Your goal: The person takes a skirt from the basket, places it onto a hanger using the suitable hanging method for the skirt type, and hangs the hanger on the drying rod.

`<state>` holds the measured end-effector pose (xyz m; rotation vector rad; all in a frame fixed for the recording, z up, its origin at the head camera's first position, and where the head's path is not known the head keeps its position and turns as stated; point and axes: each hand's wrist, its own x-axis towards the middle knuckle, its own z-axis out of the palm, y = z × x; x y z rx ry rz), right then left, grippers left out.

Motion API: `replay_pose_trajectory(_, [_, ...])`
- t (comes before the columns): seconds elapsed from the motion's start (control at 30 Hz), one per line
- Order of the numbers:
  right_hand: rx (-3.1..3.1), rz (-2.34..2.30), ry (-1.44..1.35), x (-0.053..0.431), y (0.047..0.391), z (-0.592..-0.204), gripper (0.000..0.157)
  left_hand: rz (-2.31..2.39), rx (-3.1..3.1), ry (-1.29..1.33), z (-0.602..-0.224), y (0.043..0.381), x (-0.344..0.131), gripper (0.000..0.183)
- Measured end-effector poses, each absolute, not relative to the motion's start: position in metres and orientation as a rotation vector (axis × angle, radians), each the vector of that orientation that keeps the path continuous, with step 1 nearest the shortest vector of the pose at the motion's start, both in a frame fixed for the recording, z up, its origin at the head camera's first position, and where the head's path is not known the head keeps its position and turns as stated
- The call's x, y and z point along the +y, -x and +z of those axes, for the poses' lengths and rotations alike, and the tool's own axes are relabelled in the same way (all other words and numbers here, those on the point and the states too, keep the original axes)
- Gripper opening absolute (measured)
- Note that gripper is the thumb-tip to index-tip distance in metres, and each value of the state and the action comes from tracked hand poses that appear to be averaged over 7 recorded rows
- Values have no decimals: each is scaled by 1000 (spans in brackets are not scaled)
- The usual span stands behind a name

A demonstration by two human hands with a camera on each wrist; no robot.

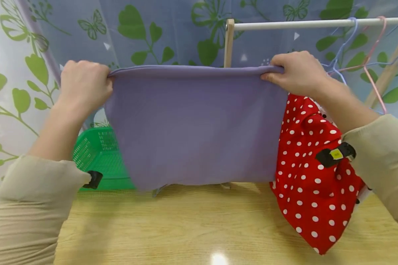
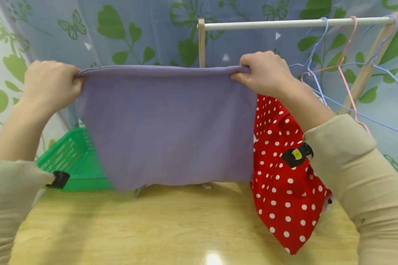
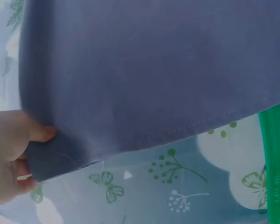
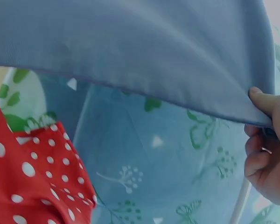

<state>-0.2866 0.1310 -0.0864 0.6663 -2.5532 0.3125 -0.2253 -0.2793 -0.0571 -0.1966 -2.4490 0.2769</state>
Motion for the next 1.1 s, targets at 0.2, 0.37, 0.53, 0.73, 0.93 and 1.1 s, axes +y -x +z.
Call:
replay_pose_trajectory(0.2, [-2540, 183, -551, 150, 290, -73, 25, 334, -2254, 135, -50, 242, -250, 22])
replay_pose_trajectory(0.37, [-2597, 40, -480, 160, 294, -73, 22, 447, -2240, 102, -54, 255, -227, 20])
replay_pose_trajectory(0.53, [-2678, -12, -542, 161, 297, -82, 20, 531, -2394, 67, -60, 264, -216, 22])
replay_pose_trajectory(0.73, [-2865, -146, -724, 149, 293, -109, 30, 520, -2386, 195, -87, 263, -219, 29])
replay_pose_trajectory(0.93, [-2907, -214, -919, 139, 273, -138, 34, 434, -2499, 321, -105, 237, -228, 29])
replay_pose_trajectory(1.1, [-2985, -268, -1056, 128, 253, -159, 34, 430, -2726, 505, -115, 211, -240, 20])
